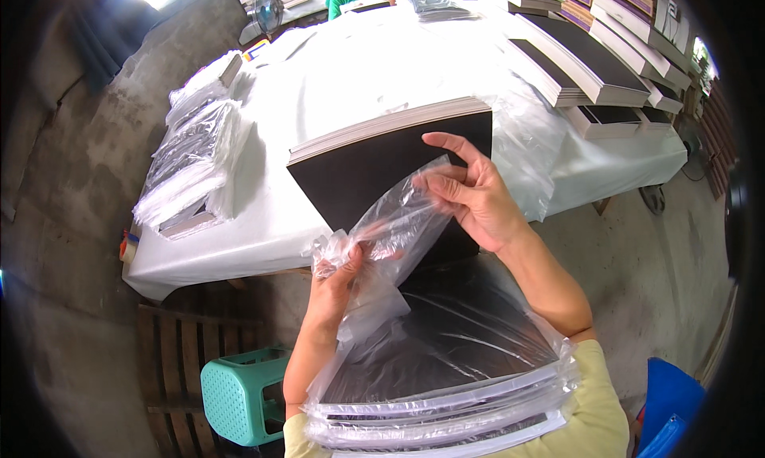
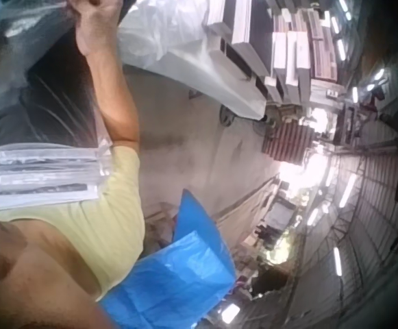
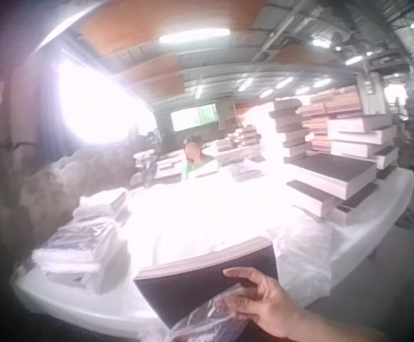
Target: The person places plastic covers onto books by sliding the covers over the pages and folding them, handling several books from a stack one at a time.
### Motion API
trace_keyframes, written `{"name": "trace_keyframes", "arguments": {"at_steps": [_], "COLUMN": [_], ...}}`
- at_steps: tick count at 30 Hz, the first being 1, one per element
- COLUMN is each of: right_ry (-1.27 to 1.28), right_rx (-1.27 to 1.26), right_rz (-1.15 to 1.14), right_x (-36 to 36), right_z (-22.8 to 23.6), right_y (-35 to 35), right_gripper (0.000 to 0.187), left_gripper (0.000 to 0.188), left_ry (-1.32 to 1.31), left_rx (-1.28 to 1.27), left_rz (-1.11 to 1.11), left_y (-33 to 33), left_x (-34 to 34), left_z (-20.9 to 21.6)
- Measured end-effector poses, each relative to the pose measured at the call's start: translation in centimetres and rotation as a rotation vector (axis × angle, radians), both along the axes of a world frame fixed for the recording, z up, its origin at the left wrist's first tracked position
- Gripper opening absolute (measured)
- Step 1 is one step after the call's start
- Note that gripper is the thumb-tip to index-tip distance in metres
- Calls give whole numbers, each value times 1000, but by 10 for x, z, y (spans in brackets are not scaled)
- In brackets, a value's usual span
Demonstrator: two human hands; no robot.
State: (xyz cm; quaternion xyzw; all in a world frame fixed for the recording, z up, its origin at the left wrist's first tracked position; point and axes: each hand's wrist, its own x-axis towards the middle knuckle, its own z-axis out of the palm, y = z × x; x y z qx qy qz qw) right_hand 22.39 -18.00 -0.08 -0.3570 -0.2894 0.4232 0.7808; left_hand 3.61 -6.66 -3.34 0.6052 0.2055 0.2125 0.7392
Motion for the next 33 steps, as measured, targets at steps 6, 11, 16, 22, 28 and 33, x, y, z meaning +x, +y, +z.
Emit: {"name": "trace_keyframes", "arguments": {"at_steps": [6, 11, 16, 22, 28, 33], "right_ry": [-586, -750, -588, -302, 267, 389], "right_rx": [-128, -61, -107, 43, 109, 128], "right_rz": [-256, -354, -253, 174, 319, 257], "right_x": [2, -15, -12, -2, 6, 40], "right_z": [-16, -9, -12, -42, -31, -16], "right_y": [-4, 2, -1, 5, -4, -27], "right_gripper": [31, 5, 30, 35, 21, 23], "left_gripper": [70, 105, 36, 18, 55, 47], "left_ry": [-150, -205, -126, -103, -52, -10], "left_rx": [463, 789, 661, -234, -303, 184], "left_rz": [92, 48, 64, 134, -175, -948], "left_y": [20, -2, -4, -16, -7, 48], "left_x": [-1, 30, 50, 48, 35, -4], "left_z": [8, 35, 3, 11, 3, -17]}}
